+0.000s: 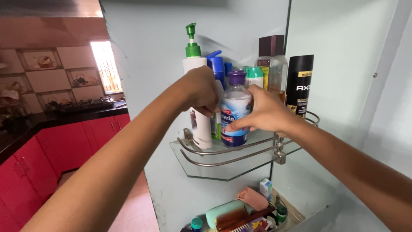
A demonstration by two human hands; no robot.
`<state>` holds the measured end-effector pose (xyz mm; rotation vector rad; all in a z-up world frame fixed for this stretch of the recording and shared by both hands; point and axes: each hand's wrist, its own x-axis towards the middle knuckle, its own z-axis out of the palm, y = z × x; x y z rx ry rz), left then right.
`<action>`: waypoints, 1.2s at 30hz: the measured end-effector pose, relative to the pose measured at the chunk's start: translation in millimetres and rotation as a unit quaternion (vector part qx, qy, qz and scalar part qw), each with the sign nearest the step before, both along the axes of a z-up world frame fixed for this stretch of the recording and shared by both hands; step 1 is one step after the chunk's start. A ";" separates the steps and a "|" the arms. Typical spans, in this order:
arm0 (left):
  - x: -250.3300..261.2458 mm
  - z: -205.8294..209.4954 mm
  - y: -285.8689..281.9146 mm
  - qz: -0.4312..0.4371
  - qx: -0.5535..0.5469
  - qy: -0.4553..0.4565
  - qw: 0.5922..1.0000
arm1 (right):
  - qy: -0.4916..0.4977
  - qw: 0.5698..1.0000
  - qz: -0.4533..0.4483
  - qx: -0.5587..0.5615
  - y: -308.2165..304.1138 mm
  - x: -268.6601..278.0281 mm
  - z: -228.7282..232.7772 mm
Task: The person picks up various toiletries and bottles from the tiled floor and places them onto a glass corner shelf. They handle items one by one, including a blue bottle, a black deodorant can, and a clear bottle with a purple cap, arranging them on the shelf.
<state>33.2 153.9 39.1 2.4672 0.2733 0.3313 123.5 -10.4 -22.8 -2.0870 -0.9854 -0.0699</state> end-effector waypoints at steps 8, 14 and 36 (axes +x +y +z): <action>-29.9 2.1 23.7 0.009 -0.002 0.010 1.000 | 0.013 1.000 0.021 0.004 3.1 -19.7 7.6; -72.9 9.8 44.4 -0.017 -0.039 0.041 0.998 | 0.006 0.997 0.074 0.035 6.5 -45.2 27.0; -84.2 -25.6 87.6 0.008 -0.064 -0.166 0.984 | -0.207 0.967 0.101 0.113 69.0 -60.1 20.6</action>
